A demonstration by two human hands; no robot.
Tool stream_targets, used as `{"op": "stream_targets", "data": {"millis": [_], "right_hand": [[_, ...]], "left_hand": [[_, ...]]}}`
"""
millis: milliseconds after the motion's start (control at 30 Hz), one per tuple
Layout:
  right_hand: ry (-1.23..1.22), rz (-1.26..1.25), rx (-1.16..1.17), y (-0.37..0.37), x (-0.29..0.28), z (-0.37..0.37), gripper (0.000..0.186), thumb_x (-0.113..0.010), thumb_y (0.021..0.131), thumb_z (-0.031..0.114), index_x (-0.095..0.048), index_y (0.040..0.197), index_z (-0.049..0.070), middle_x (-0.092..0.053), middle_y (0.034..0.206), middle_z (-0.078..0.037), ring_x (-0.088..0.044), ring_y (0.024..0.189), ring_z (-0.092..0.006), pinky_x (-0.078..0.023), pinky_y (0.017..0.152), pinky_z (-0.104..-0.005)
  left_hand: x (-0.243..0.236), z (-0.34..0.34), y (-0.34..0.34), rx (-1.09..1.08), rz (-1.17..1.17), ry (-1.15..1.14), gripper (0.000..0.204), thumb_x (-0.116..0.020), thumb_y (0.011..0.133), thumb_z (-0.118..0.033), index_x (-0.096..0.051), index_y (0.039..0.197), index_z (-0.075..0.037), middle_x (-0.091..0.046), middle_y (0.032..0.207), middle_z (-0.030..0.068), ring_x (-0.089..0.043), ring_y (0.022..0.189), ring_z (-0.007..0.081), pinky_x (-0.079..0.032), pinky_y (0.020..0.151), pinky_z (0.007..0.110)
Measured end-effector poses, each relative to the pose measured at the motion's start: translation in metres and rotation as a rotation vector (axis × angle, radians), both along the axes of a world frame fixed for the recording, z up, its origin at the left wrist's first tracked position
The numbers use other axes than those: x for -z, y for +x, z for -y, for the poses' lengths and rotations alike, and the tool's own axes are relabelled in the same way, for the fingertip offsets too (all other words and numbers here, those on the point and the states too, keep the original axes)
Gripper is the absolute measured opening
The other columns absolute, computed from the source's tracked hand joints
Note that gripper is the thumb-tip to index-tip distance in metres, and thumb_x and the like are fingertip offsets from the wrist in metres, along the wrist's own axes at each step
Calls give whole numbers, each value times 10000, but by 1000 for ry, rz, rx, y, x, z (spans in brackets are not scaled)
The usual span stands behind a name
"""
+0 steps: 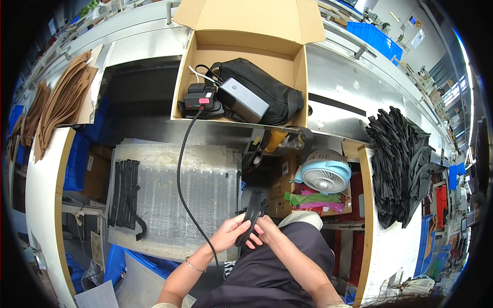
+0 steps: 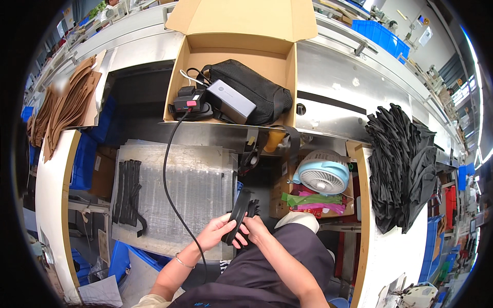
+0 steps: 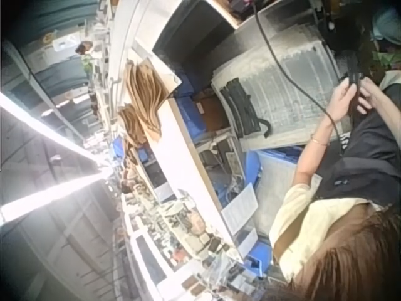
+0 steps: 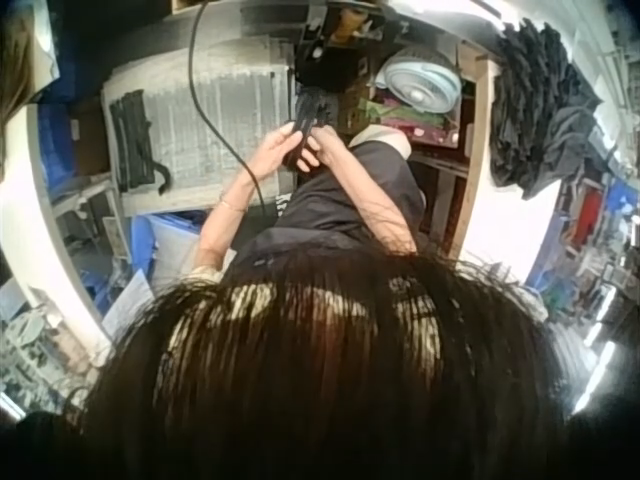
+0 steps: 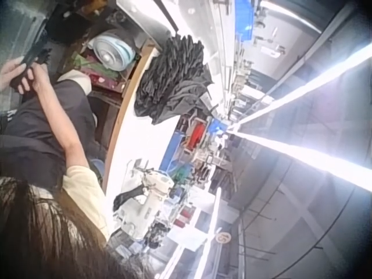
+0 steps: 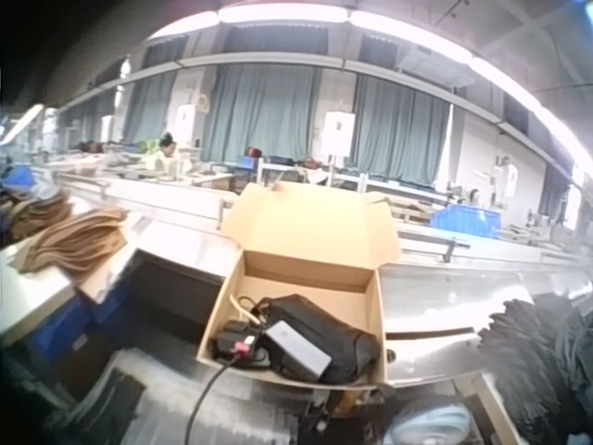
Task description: Organizing leather straps and sewing them using an industrial sewing machine.
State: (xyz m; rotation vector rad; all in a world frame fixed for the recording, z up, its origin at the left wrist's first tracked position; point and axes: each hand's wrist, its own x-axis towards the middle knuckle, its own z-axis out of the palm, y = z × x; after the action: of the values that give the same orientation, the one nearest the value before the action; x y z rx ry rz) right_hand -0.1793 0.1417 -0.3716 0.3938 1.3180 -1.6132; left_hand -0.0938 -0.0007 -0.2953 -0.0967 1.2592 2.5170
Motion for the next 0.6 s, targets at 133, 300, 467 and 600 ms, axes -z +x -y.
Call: {"op": "stream_targets", "data": {"millis": [133,300,467,600], "right_hand": [[-147,56,127,-7,-24,6,243,-472,877,114,-581,1004,-63,-633,946,-168,-632,820,-235,-524,742,-331],[-371,150,193,-12,-46,13,506,-405,914,384,-503,1103,-75,-602,1022,-214,-614,909,-297,-505,829,-389],[-538,107,216,-12,-55,14,615,-390,882,521,-509,1075,-51,-603,974,-199,-600,909,-302,-471,864,-402],[-129,-51,74,-6,-60,21,268,-590,862,172,-537,1025,-34,-613,918,-142,-611,861,-238,-503,775,-378]], "left_hand": [[16,-15,13,-59,135,116,410,-368,969,-192,-251,1344,-74,-571,1040,192,-647,836,308,-567,637,371],[28,-23,24,-145,228,135,459,-374,968,-192,-187,1380,-115,-566,1043,212,-641,849,327,-568,648,387],[35,-21,26,-180,229,110,472,-369,969,-172,-161,1389,-115,-562,1056,225,-639,858,333,-562,677,388],[57,-21,36,-165,131,63,441,-407,959,-127,-244,1366,-77,-596,1020,189,-624,915,244,-500,804,327]]}}
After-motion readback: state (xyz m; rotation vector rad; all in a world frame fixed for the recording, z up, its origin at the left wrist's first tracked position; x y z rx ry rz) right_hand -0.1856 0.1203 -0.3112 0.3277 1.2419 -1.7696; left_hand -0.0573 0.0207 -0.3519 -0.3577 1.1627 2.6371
